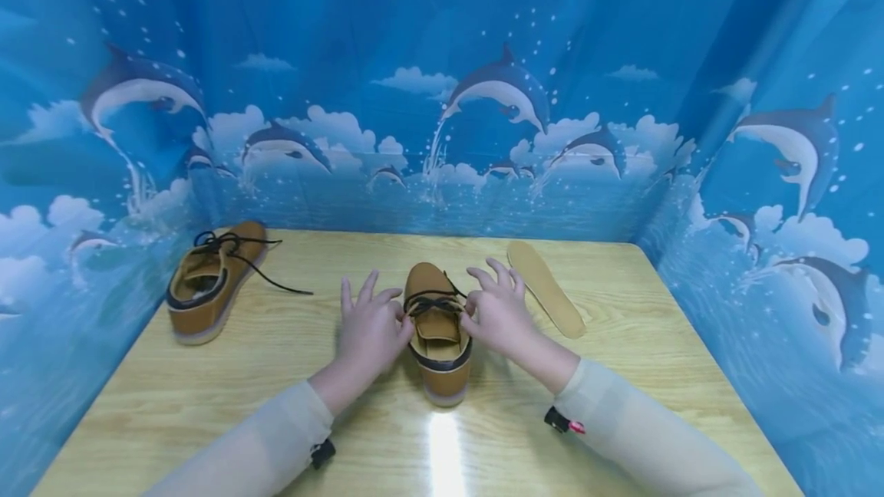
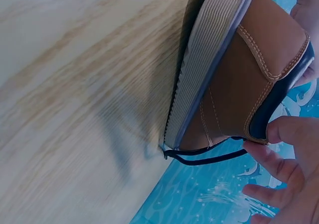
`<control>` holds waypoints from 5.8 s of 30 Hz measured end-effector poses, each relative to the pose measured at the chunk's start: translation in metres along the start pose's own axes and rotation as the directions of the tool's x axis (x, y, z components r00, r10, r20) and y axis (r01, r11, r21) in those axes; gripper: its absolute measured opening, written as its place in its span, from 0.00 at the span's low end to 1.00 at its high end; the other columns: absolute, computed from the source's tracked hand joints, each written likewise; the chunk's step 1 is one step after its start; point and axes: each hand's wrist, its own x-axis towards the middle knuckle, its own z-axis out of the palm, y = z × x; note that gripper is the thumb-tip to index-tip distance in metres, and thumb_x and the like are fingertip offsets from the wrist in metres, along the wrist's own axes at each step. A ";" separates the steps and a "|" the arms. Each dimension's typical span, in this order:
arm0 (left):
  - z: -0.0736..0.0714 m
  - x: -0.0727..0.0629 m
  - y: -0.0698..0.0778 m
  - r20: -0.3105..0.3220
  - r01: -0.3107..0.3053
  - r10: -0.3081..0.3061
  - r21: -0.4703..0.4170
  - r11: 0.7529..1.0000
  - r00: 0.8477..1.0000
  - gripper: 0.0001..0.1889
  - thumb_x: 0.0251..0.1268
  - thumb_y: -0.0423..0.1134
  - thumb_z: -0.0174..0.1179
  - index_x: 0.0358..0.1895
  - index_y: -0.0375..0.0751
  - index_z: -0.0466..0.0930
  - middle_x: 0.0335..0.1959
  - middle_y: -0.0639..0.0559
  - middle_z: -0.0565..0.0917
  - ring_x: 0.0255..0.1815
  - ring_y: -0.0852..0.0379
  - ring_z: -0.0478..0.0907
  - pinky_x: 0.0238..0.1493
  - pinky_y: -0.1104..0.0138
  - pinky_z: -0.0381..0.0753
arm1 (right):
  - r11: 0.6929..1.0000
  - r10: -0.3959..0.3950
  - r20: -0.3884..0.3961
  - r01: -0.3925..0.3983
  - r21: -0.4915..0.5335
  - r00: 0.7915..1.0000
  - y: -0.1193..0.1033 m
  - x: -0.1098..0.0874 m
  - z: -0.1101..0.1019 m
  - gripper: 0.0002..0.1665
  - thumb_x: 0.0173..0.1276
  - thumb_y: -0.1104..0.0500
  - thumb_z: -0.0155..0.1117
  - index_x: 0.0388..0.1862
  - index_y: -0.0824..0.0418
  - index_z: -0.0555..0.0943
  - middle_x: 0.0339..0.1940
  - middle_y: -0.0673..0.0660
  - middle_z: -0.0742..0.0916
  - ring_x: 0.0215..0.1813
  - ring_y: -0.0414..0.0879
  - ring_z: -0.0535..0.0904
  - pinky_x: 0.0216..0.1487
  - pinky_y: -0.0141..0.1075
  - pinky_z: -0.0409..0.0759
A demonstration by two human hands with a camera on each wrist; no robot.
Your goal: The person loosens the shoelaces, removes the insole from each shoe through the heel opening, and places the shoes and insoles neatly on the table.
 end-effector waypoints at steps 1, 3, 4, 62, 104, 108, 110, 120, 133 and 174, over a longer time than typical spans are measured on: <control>0.000 0.000 0.000 0.002 0.007 -0.007 -0.009 1.000 1.000 0.08 0.59 0.45 0.67 0.23 0.52 0.86 0.57 0.51 0.85 0.76 0.39 0.59 0.74 0.34 0.33 | 1.000 0.004 0.007 -0.004 -0.001 1.000 -0.002 0.001 0.000 0.15 0.58 0.53 0.71 0.14 0.44 0.78 0.71 0.58 0.76 0.78 0.62 0.52 0.73 0.66 0.44; 0.000 0.001 0.000 0.010 0.018 -0.018 -0.021 1.000 1.000 0.08 0.60 0.46 0.67 0.24 0.53 0.86 0.58 0.52 0.84 0.77 0.39 0.59 0.74 0.34 0.32 | 1.000 0.013 0.014 -0.013 -0.012 1.000 -0.004 0.002 0.000 0.16 0.58 0.51 0.72 0.14 0.44 0.78 0.71 0.58 0.76 0.78 0.62 0.52 0.74 0.65 0.44; 0.000 0.001 0.000 0.013 0.022 -0.022 -0.023 1.000 1.000 0.08 0.60 0.47 0.67 0.24 0.53 0.87 0.58 0.52 0.84 0.77 0.39 0.58 0.74 0.34 0.32 | 1.000 0.017 0.015 -0.016 -0.014 1.000 -0.005 0.002 0.000 0.16 0.59 0.50 0.72 0.14 0.44 0.78 0.71 0.57 0.76 0.78 0.61 0.52 0.74 0.65 0.44; -0.009 0.005 -0.005 -0.008 0.037 -0.037 0.032 0.999 0.999 0.13 0.58 0.43 0.67 0.17 0.50 0.80 0.65 0.48 0.79 0.80 0.37 0.48 0.72 0.35 0.24 | 0.997 0.026 -0.060 -0.030 -0.069 0.998 0.006 0.010 -0.007 0.15 0.59 0.57 0.69 0.15 0.48 0.79 0.71 0.59 0.76 0.78 0.64 0.54 0.73 0.67 0.46; 0.001 0.000 0.001 -0.072 -0.066 0.066 -0.001 0.998 0.995 0.13 0.62 0.47 0.68 0.19 0.54 0.81 0.65 0.48 0.79 0.79 0.39 0.51 0.72 0.34 0.23 | 0.994 -0.064 -0.101 0.055 -0.093 0.993 -0.004 0.005 0.004 0.13 0.59 0.50 0.73 0.18 0.48 0.81 0.71 0.60 0.76 0.78 0.63 0.54 0.75 0.65 0.42; 0.001 0.000 0.001 -0.085 -0.076 0.076 0.005 0.997 0.993 0.13 0.62 0.47 0.69 0.20 0.54 0.81 0.65 0.49 0.79 0.79 0.39 0.52 0.72 0.35 0.22 | 0.994 -0.058 -0.096 0.048 -0.098 0.994 -0.004 0.004 0.004 0.13 0.59 0.49 0.73 0.19 0.49 0.82 0.71 0.60 0.75 0.78 0.62 0.54 0.75 0.65 0.42; 0.001 -0.001 0.000 -0.090 -0.079 0.079 0.003 0.997 0.993 0.13 0.62 0.47 0.69 0.20 0.53 0.81 0.65 0.48 0.79 0.79 0.39 0.52 0.72 0.36 0.21 | 0.994 -0.053 -0.090 0.044 -0.101 0.995 -0.004 0.003 0.003 0.12 0.59 0.48 0.73 0.19 0.49 0.82 0.71 0.59 0.75 0.78 0.63 0.54 0.75 0.65 0.42; 0.003 -0.001 -0.005 -0.066 -0.050 0.046 -0.059 0.997 0.997 0.11 0.64 0.50 0.68 0.26 0.52 0.85 0.65 0.49 0.79 0.79 0.38 0.51 0.73 0.36 0.22 | 0.994 -0.049 -0.061 0.043 -0.104 0.997 -0.006 0.000 0.004 0.13 0.59 0.47 0.73 0.20 0.48 0.82 0.72 0.59 0.75 0.78 0.62 0.53 0.75 0.65 0.42; 0.001 0.012 -0.024 -0.147 -0.098 0.079 -0.129 0.987 0.986 0.10 0.63 0.48 0.67 0.26 0.51 0.82 0.63 0.47 0.80 0.78 0.38 0.52 0.74 0.35 0.27 | 0.994 -0.059 -0.051 0.053 -0.100 0.997 -0.009 -0.001 0.006 0.10 0.60 0.50 0.73 0.21 0.49 0.83 0.72 0.59 0.75 0.77 0.63 0.55 0.74 0.66 0.42; 0.045 0.099 -0.055 0.279 -0.088 0.115 -0.107 0.990 0.953 0.20 0.75 0.51 0.56 0.64 0.49 0.80 0.71 0.47 0.74 0.80 0.38 0.49 0.77 0.39 0.36 | 0.992 -0.080 -0.053 0.074 -0.103 0.995 -0.009 0.000 0.010 0.10 0.60 0.50 0.72 0.22 0.46 0.81 0.71 0.59 0.75 0.76 0.66 0.56 0.73 0.66 0.48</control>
